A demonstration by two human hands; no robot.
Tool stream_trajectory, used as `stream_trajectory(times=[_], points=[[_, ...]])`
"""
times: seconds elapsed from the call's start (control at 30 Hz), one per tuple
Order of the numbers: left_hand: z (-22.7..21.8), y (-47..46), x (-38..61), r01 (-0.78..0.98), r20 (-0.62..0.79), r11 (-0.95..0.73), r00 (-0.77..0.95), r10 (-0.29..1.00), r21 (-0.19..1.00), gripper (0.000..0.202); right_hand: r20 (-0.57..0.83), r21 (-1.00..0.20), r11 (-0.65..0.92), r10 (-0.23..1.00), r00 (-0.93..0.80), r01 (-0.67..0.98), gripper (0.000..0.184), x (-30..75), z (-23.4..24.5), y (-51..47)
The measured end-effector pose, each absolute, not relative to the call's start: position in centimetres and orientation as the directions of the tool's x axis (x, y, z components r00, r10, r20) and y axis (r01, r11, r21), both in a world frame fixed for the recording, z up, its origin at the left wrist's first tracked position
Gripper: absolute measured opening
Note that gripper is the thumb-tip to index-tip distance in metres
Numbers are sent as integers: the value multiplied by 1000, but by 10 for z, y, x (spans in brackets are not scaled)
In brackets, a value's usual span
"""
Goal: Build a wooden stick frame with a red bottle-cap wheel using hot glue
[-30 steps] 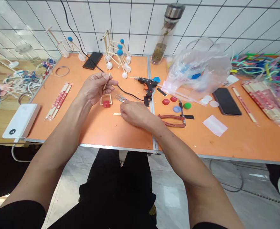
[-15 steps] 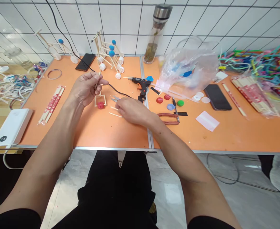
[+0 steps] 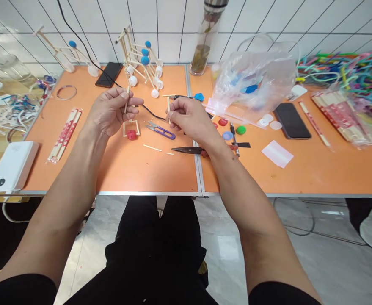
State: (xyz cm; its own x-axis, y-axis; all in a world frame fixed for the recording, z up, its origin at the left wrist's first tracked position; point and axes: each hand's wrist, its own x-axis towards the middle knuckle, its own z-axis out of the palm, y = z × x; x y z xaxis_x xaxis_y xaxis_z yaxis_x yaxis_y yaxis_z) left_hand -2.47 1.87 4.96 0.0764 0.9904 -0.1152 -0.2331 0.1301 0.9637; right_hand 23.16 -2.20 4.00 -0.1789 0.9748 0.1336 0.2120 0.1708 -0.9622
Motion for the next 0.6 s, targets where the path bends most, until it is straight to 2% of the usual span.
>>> stream_trajectory(times=[0.27, 0.43, 0.6], points=[[42, 20, -28, -213, -132, 155, 115, 985, 965, 19, 60, -998, 61, 977, -203, -2, 31, 231, 39, -20], [38, 21, -30, -213, -134, 161, 135, 982, 964, 14, 39, -999, 30, 975, -221, -43, 38, 232, 37, -16], [36, 22, -29, -232, -155, 184, 142, 978, 955, 18, 36, -999, 26, 971, -236, -42, 33, 229, 32, -16]])
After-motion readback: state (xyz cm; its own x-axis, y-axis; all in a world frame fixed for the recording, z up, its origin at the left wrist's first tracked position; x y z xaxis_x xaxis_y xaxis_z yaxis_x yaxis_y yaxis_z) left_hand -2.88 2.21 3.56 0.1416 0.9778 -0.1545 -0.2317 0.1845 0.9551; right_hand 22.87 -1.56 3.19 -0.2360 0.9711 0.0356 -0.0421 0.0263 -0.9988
